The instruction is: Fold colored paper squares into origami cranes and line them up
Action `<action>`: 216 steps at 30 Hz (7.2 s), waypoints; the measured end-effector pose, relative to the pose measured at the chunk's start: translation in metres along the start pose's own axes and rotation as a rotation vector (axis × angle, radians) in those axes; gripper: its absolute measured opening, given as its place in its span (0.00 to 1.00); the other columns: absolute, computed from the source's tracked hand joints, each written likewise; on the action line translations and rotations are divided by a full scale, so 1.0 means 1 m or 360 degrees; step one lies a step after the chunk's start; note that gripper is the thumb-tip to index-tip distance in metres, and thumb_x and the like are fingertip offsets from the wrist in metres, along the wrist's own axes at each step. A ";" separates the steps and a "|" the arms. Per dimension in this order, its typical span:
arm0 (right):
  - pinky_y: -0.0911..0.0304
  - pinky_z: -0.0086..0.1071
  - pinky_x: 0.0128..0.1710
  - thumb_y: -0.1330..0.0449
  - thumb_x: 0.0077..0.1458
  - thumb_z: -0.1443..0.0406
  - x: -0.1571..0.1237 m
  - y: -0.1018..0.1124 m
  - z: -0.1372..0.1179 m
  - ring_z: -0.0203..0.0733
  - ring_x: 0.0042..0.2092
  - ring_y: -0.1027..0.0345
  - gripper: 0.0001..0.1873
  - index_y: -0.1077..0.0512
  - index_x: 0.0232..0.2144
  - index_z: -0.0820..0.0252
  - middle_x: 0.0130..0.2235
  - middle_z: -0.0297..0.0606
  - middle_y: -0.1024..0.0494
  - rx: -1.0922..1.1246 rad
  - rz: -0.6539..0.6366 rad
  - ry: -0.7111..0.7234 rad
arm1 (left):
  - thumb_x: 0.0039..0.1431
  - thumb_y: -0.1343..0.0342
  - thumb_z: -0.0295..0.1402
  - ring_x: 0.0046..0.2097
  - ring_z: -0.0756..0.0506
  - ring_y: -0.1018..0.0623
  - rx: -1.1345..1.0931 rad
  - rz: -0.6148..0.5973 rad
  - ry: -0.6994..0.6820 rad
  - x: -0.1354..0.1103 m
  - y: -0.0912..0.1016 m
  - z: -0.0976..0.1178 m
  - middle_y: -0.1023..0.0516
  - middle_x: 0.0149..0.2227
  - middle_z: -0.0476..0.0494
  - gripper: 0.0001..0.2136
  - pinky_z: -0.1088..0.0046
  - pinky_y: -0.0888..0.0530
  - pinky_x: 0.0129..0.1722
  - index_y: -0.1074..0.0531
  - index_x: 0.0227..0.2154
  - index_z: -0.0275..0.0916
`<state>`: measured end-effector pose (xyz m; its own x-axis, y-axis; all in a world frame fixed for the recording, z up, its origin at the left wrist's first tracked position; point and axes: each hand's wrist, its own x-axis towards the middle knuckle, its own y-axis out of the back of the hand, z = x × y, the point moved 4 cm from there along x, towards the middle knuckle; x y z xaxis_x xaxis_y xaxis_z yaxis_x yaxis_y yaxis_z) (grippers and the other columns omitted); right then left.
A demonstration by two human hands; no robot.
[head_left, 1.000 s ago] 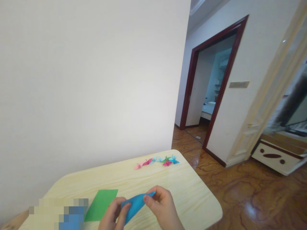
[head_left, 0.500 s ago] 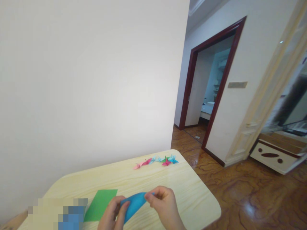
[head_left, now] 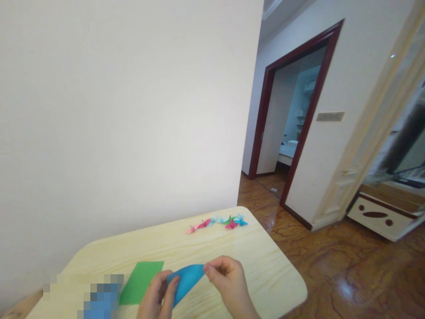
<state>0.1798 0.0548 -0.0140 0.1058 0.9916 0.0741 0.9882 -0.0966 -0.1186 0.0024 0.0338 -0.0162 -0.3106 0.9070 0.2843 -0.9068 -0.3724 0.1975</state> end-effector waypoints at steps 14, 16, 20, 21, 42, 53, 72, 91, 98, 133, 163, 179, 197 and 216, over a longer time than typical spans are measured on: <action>0.36 0.31 0.32 0.36 0.40 0.50 0.003 -0.033 0.023 0.38 0.29 0.31 0.22 0.28 0.27 0.65 0.26 0.38 0.25 0.0281 -0.0474 -0.0065 | 0.42 0.41 0.51 0.27 0.46 0.26 -0.0299 -0.0102 0.0203 0.008 -0.016 -0.007 0.26 0.21 0.52 0.18 0.73 0.28 0.28 0.30 0.23 0.39; 0.37 0.31 0.30 0.36 0.40 0.50 0.006 -0.036 0.027 0.37 0.27 0.32 0.22 0.29 0.25 0.65 0.24 0.36 0.26 0.0317 -0.0402 -0.0110 | 0.42 0.40 0.49 0.28 0.46 0.26 -0.0379 -0.0163 0.0242 0.007 -0.019 -0.002 0.27 0.21 0.52 0.17 0.73 0.28 0.29 0.30 0.22 0.38; 0.40 0.27 0.25 0.35 0.38 0.52 0.014 -0.032 0.031 0.34 0.22 0.36 0.20 0.31 0.20 0.64 0.19 0.32 0.28 0.0191 -0.0336 -0.0121 | 0.40 0.39 0.48 0.26 0.47 0.27 -0.0380 -0.0265 0.0303 0.010 -0.015 0.000 0.27 0.20 0.52 0.17 0.75 0.29 0.29 0.29 0.22 0.38; 0.42 0.26 0.24 0.35 0.38 0.53 0.015 -0.030 0.032 0.33 0.22 0.37 0.18 0.31 0.19 0.64 0.19 0.32 0.29 0.0118 -0.0344 -0.0112 | 0.39 0.39 0.49 0.25 0.48 0.27 -0.0354 -0.0299 0.0312 0.013 -0.013 -0.001 0.27 0.20 0.53 0.17 0.75 0.29 0.27 0.29 0.21 0.38; 0.54 0.23 0.19 0.41 0.43 0.65 0.008 -0.024 0.042 0.28 0.19 0.49 0.10 0.30 0.15 0.65 0.14 0.27 0.37 -0.0436 -0.0573 -0.0187 | 0.44 0.43 0.49 0.21 0.49 0.31 -0.0089 -0.0477 0.0310 0.037 -0.023 -0.014 0.30 0.16 0.53 0.17 0.77 0.35 0.21 0.28 0.20 0.37; 0.47 0.23 0.20 0.41 0.38 0.69 -0.018 -0.001 0.066 0.34 0.22 0.36 0.06 0.23 0.21 0.64 0.21 0.35 0.24 -0.0869 -0.0823 -0.0220 | 0.39 0.44 0.55 0.22 0.46 0.27 -0.0036 -0.0120 0.0343 0.053 0.003 -0.029 0.25 0.17 0.50 0.24 0.74 0.33 0.21 0.25 0.24 0.36; 0.44 0.24 0.20 0.33 0.37 0.58 0.027 -0.020 0.049 0.31 0.20 0.40 0.16 0.33 0.23 0.63 0.20 0.29 0.31 0.0115 -0.0485 -0.0198 | 0.34 0.36 0.47 0.21 0.50 0.29 -0.0447 -0.0549 0.0369 0.029 -0.025 -0.024 0.25 0.20 0.51 0.19 0.77 0.33 0.20 0.28 0.26 0.38; 0.36 0.26 0.25 0.40 0.44 0.71 0.022 -0.012 0.007 0.35 0.29 0.32 0.07 0.24 0.21 0.57 0.33 0.36 0.27 0.0169 -0.0580 0.0494 | 0.32 0.33 0.44 0.22 0.52 0.28 -0.0876 -0.0395 0.0643 0.020 -0.020 -0.008 0.25 0.18 0.51 0.17 0.77 0.31 0.25 0.25 0.22 0.36; 0.34 0.31 0.31 0.42 0.48 0.71 0.017 -0.007 -0.008 0.41 0.35 0.29 0.09 0.22 0.25 0.54 0.34 0.39 0.22 -0.0295 -0.0600 0.0703 | 0.37 0.37 0.48 0.25 0.49 0.25 -0.0856 -0.0439 0.0655 0.019 -0.021 -0.006 0.21 0.22 0.47 0.19 0.75 0.29 0.28 0.24 0.25 0.37; 0.42 0.26 0.22 0.36 0.39 0.50 0.030 -0.011 0.016 0.33 0.19 0.36 0.22 0.27 0.25 0.66 0.18 0.32 0.28 -0.0025 -0.0502 -0.0109 | 0.32 0.36 0.45 0.19 0.50 0.30 -0.0390 -0.0624 0.0589 0.013 -0.019 0.004 0.30 0.13 0.53 0.17 0.76 0.35 0.21 0.25 0.21 0.36; 0.38 0.30 0.26 0.37 0.45 0.53 0.006 -0.006 0.011 0.36 0.24 0.35 0.17 0.31 0.28 0.61 0.23 0.35 0.27 0.0292 -0.0506 0.0139 | 0.42 0.39 0.39 0.27 0.44 0.24 -0.0067 -0.0081 -0.0015 -0.003 -0.006 0.019 0.22 0.23 0.48 0.08 0.72 0.27 0.29 0.25 0.24 0.42; 0.37 0.33 0.37 0.38 0.49 0.60 0.000 -0.013 0.004 0.41 0.35 0.32 0.10 0.29 0.30 0.62 0.32 0.39 0.24 0.0132 -0.0602 0.0211 | 0.43 0.40 0.38 0.24 0.49 0.28 -0.0310 -0.0275 0.0098 -0.002 -0.008 0.022 0.28 0.19 0.52 0.08 0.76 0.31 0.24 0.28 0.24 0.39; 0.40 0.30 0.28 0.38 0.45 0.56 0.008 -0.020 0.004 0.38 0.27 0.36 0.15 0.27 0.26 0.63 0.24 0.37 0.27 -0.0218 -0.0454 0.0210 | 0.54 0.49 0.34 0.27 0.48 0.25 -0.0044 -0.0672 0.0004 -0.003 -0.017 0.009 0.26 0.24 0.50 0.05 0.76 0.31 0.27 0.32 0.27 0.40; 0.41 0.26 0.23 0.33 0.37 0.54 0.013 -0.022 0.005 0.33 0.22 0.38 0.18 0.24 0.25 0.64 0.21 0.35 0.26 0.0060 -0.0334 0.0082 | 0.47 0.43 0.42 0.21 0.49 0.31 0.0260 -0.0498 -0.0106 0.007 -0.003 0.013 0.24 0.21 0.51 0.09 0.78 0.35 0.21 0.25 0.23 0.42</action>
<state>0.1588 0.0707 -0.0157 -0.0954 0.9838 0.1518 0.9844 0.1158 -0.1321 0.0068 0.0391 -0.0022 -0.0009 0.9694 0.2456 -0.8960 -0.1098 0.4303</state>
